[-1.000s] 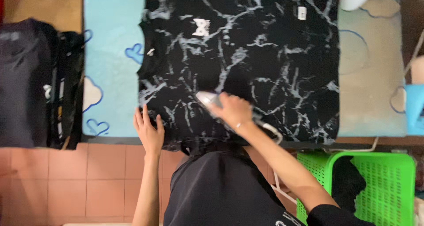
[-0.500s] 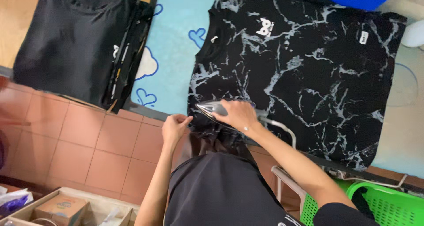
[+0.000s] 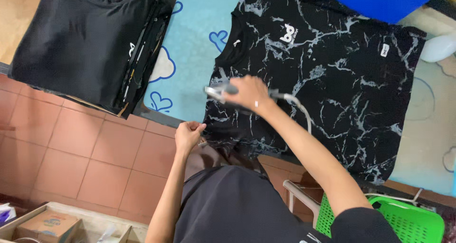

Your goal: The person irons a black t-shirt on a patterned ironing board, first smoothing the fabric by hand and spraying it with water before pressing it with a steam iron.

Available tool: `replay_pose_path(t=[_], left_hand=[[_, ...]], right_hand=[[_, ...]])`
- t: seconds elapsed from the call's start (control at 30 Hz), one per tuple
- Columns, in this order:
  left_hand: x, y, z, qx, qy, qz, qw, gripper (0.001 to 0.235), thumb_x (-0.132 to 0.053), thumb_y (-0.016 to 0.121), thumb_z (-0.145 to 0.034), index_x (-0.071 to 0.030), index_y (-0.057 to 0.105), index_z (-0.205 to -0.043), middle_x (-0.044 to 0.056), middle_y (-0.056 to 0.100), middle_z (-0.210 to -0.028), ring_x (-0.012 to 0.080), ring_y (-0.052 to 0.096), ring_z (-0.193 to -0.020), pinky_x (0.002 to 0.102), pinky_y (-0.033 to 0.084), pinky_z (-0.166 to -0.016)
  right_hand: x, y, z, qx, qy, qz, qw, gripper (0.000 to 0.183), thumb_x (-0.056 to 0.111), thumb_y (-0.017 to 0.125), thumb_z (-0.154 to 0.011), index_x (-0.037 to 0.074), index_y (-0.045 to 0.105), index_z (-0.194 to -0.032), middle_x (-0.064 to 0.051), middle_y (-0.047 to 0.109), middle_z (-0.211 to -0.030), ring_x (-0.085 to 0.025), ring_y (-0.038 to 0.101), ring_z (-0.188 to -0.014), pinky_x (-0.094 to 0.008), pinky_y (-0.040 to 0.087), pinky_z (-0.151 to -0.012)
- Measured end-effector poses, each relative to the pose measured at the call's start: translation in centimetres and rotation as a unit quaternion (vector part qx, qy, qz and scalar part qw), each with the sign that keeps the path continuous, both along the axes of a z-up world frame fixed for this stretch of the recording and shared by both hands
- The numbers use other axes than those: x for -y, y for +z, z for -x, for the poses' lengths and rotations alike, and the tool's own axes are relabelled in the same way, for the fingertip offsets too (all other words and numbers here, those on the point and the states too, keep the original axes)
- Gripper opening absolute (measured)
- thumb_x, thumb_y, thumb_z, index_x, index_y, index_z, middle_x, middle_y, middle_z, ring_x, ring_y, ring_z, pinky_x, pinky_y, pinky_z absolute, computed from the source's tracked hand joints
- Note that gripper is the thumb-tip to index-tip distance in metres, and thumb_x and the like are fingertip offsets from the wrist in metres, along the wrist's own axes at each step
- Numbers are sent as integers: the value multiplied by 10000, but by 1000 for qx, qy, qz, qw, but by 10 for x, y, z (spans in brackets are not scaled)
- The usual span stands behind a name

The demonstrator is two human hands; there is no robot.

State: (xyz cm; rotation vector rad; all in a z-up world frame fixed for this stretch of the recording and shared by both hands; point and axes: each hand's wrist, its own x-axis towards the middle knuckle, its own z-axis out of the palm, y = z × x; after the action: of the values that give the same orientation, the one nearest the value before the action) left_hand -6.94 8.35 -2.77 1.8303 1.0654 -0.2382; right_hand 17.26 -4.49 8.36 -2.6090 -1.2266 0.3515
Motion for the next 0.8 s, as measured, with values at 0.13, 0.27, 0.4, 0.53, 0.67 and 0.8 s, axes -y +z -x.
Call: replay_pose_path(t=[0.13,0.27,0.4,0.53,0.67,0.8], left_hand=[[8,25,-4,-20,25,1,999,245,-458,769,-847,-245,816,-958,12,788,-925,330,733,-1008,470,571,-867],[13,26,-8,-42,-39,-97,994,281,-468,727,-872,-216,804,-970,48,758,-910,365,718,-999,487,573,-891],[30,44,-29,1,-76,-296,952,169,-322,690,-947,-185,777,-995,64,741,-875,310,706,-1017,424,560,-848],[49,48,-67,167,-83,-345,920,210,-236,719,-941,-122,777,-1107,122,761,-1073,311,689,-1127,385,543,-940],[73,57,-106,209,-173,-350,897,412,-182,635,-999,63,662,-1329,291,641,-1363,414,542,-1365,437,416,-1147],[88,43,-125,223,-184,-361,886,548,-278,588,-1046,53,532,-1479,313,497,-1518,450,400,-1458,518,319,-1194]], right_hand=[[36,21,36,-57,82,80,992,512,685,564,-888,184,665,-899,-118,751,-776,-351,753,-770,-462,588,-726],[68,-3,9,-20,18,133,991,625,779,506,-846,191,685,-958,-138,771,-865,-382,759,-871,-506,593,-800],[71,-5,-75,43,-72,81,993,573,727,585,-871,167,699,-909,-130,748,-761,-367,763,-794,-475,591,-731],[70,-9,-139,51,-163,30,985,633,751,638,-877,123,721,-895,-150,741,-763,-397,748,-786,-502,588,-731],[56,1,-118,25,-161,73,984,726,810,607,-809,103,739,-913,-196,741,-795,-441,744,-841,-558,580,-755],[58,-2,-90,-13,-144,82,986,656,782,591,-804,155,734,-935,-169,750,-815,-411,755,-866,-509,587,-764]])
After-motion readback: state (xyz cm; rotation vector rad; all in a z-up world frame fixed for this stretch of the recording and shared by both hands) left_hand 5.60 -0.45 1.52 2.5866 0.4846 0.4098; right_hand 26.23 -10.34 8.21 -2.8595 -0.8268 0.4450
